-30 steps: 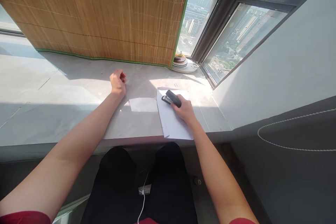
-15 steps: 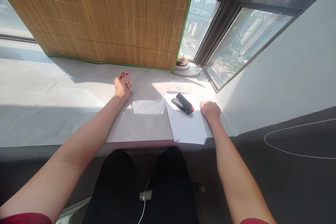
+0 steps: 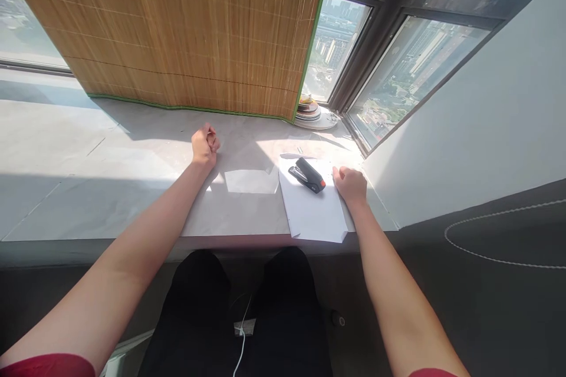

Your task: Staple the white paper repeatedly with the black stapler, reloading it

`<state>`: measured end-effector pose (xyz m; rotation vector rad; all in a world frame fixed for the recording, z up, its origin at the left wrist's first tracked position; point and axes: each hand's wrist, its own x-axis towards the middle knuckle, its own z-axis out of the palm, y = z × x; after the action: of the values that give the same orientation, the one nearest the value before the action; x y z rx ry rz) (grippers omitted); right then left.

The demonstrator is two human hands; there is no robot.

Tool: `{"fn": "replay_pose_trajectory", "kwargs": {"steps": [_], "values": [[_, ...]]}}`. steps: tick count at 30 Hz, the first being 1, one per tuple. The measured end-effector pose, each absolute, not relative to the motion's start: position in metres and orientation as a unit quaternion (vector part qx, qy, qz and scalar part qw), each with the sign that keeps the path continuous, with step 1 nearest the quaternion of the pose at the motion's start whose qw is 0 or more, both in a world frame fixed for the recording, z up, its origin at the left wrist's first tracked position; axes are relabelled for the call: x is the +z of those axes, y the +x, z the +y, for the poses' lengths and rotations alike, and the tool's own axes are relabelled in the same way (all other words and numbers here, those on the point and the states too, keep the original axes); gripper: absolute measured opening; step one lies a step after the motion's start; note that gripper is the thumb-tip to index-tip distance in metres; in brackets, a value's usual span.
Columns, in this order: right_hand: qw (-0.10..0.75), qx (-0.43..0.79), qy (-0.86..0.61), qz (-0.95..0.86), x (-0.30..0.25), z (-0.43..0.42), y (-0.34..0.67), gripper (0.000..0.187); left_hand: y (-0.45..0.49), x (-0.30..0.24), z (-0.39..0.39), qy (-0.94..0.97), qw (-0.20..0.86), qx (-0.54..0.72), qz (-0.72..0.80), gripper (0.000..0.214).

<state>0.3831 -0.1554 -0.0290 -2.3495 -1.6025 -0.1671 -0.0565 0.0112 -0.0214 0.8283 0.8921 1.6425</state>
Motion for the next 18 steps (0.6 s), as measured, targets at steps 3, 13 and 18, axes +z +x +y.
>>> {"fn": "replay_pose_trajectory", "kwargs": {"steps": [3, 13, 18], "values": [[0.234, -0.046, -0.742, -0.626, -0.027, -0.147, 0.381, 0.032, -0.058, -0.025, 0.012, 0.328, 0.508, 0.699, 0.382, 0.048], [0.241, 0.174, -0.617, -0.729, -0.037, -0.068, 0.337, 0.063, -0.066, -0.022, 0.0, 0.309, 0.508, 0.707, 0.383, 0.043], [0.171, 0.137, -0.635, -0.741, -0.034, -0.057, 0.305, 0.046, -0.059, -0.022, -0.002, 0.319, 0.491, 0.701, 0.407, 0.038]]}}
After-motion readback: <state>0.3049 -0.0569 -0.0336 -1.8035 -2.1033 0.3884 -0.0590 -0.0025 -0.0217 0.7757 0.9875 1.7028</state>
